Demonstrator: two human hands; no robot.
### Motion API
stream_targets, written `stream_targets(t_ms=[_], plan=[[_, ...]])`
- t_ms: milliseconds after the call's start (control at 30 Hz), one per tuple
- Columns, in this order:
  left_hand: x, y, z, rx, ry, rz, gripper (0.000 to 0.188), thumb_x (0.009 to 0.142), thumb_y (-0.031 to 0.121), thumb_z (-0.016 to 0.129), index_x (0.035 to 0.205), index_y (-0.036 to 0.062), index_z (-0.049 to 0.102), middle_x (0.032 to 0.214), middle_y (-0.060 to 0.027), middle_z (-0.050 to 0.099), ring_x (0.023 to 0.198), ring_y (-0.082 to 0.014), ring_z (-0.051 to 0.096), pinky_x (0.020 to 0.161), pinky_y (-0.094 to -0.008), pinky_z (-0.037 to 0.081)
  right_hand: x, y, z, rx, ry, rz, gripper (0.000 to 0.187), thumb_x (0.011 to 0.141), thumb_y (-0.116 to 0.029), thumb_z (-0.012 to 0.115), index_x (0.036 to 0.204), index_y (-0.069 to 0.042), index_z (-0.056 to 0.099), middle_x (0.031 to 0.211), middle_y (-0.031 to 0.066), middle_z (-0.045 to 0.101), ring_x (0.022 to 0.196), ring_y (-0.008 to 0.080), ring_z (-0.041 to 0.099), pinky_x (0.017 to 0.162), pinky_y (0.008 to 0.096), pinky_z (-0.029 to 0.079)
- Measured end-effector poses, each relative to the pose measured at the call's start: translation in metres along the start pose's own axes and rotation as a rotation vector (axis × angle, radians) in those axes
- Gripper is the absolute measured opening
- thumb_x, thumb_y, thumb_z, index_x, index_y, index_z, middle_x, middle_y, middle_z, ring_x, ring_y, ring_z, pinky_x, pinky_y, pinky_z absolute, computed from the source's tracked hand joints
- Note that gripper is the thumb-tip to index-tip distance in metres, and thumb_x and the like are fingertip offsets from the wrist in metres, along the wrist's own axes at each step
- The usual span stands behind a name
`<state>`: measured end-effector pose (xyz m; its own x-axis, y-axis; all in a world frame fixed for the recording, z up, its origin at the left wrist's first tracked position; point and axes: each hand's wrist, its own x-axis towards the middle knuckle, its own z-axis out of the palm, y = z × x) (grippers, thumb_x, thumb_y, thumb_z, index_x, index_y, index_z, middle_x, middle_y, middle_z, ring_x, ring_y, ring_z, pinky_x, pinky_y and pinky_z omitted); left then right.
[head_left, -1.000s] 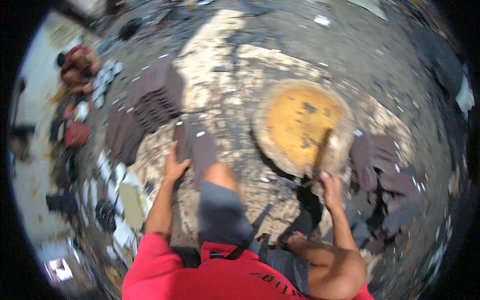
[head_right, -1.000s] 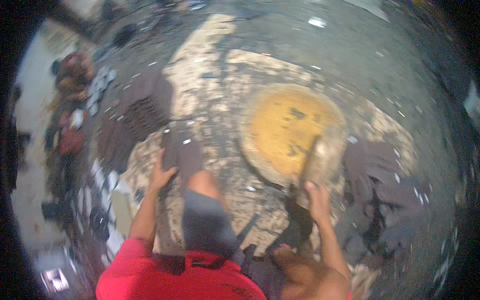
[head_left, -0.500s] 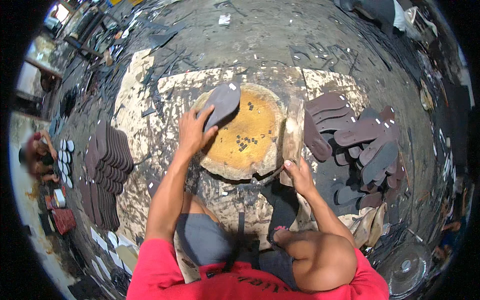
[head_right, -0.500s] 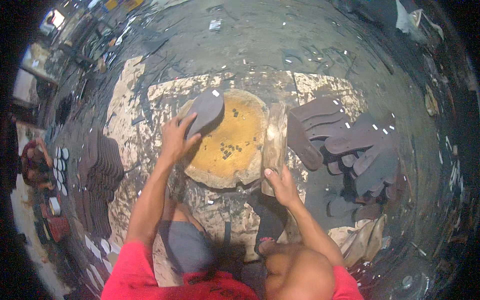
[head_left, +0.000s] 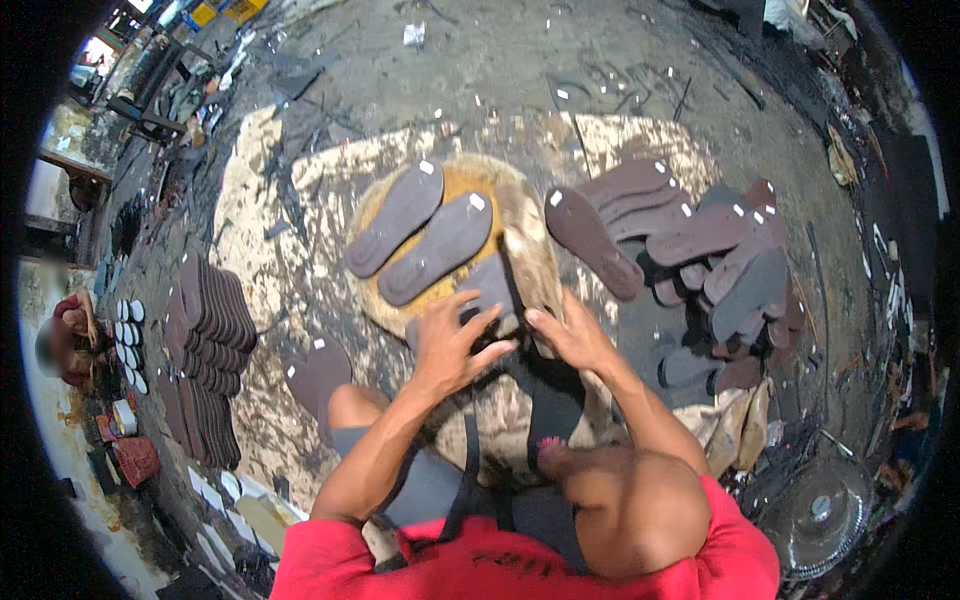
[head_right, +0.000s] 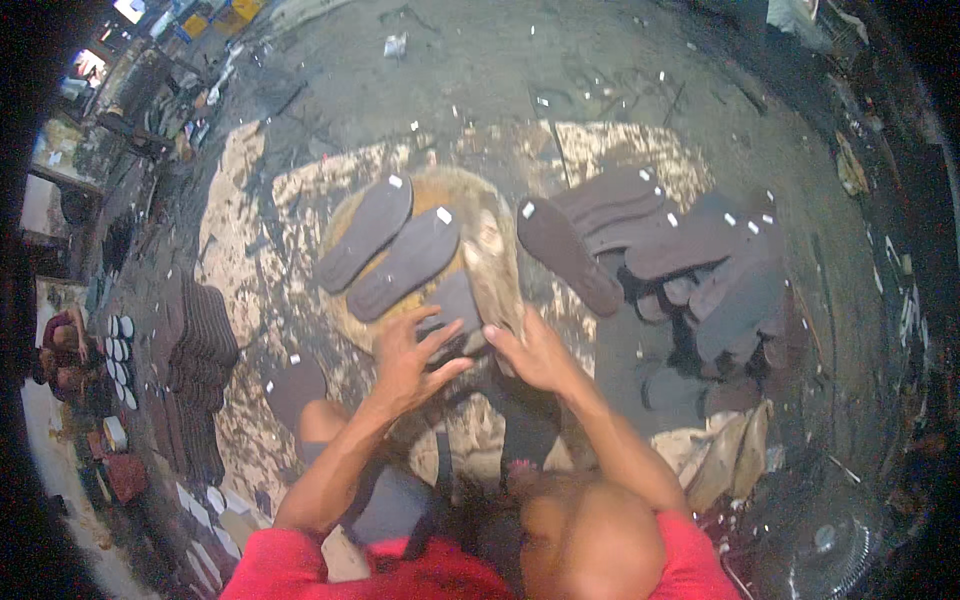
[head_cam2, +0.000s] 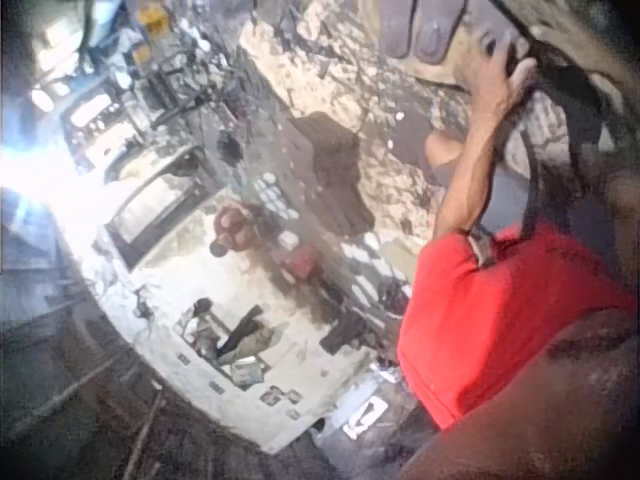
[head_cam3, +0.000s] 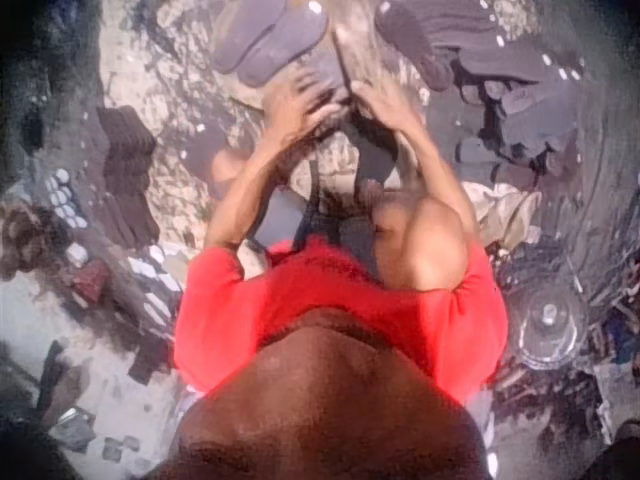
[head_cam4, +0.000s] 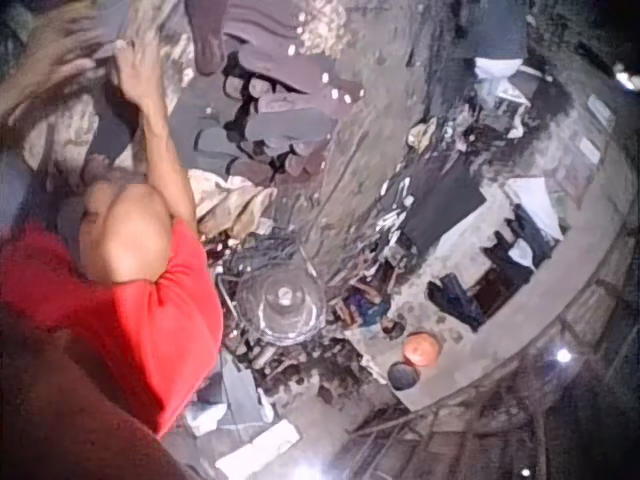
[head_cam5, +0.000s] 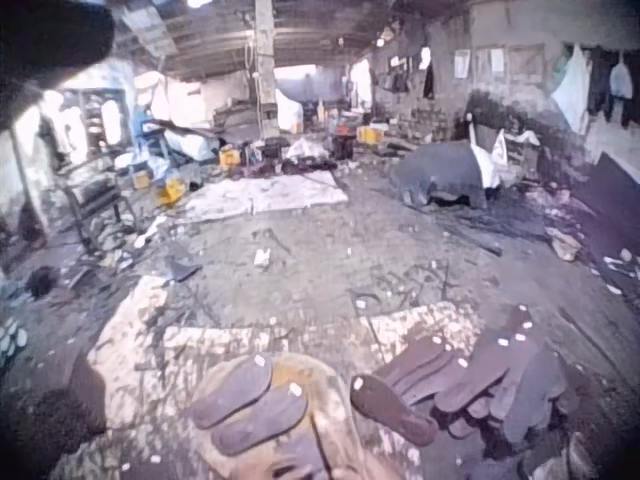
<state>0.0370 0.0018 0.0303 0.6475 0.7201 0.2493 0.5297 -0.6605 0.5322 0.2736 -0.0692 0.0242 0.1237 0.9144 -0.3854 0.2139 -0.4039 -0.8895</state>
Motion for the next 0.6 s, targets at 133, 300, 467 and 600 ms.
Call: stream_targets(t_ms=[133,300,467,600], plan=[[0.004,0.019,0.017,-0.441,-0.207,-0.156,0.026,0.098,0.025,0.071,0.109,0.0018,0.071,0.091,-0.0139,0.071,0.083,-0.0291,0.069,0.076,-0.0404,0.054,-0.001,-0.006,0.003,-0.177,-0.072,-0.026,0.074,0.099,-0.049,0.066,0.14,0.01,0.047,0.126,0.0289,0.066,0.121,0.0371,0.064,0.104,0.0439,0.048],[0.008,0.023,0.039,-0.986,0.09,-0.731,0.024,0.108,0.017,0.058,0.119,-0.0017,0.067,0.091,-0.0038,0.073,0.086,-0.0086,0.069,0.079,-0.0237,0.054,-0.002,0.002,0.011,0.239,-0.005,-0.05,0.062,0.105,-0.042,0.06,0.142,0.006,0.044,0.124,0.0224,0.067,0.113,0.0298,0.065,0.1,0.0408,0.051],[0.01,0.045,0.061,-1.024,0.162,-0.754,0.02,0.107,0.018,0.063,0.116,0.0014,0.067,0.09,-0.001,0.07,0.079,-0.0065,0.064,0.074,-0.0221,0.052,-0.011,0.022,0.026,0.302,0.093,-0.095,0.057,0.107,-0.042,0.056,0.136,0.006,0.046,0.12,0.0249,0.065,0.112,0.0342,0.065,0.1,0.044,0.049],[0.031,0.026,0.052,-0.907,0.224,-0.855,0.03,0.107,0.031,0.064,0.107,0.0023,0.069,0.091,-0.0009,0.068,0.078,-0.0076,0.06,0.071,-0.0242,0.049,-0.011,0.034,0.019,0.063,0.187,-0.034,0.051,0.107,-0.039,0.057,0.132,0.005,0.048,0.113,0.0206,0.065,0.105,0.0285,0.064,0.094,0.0413,0.05]])
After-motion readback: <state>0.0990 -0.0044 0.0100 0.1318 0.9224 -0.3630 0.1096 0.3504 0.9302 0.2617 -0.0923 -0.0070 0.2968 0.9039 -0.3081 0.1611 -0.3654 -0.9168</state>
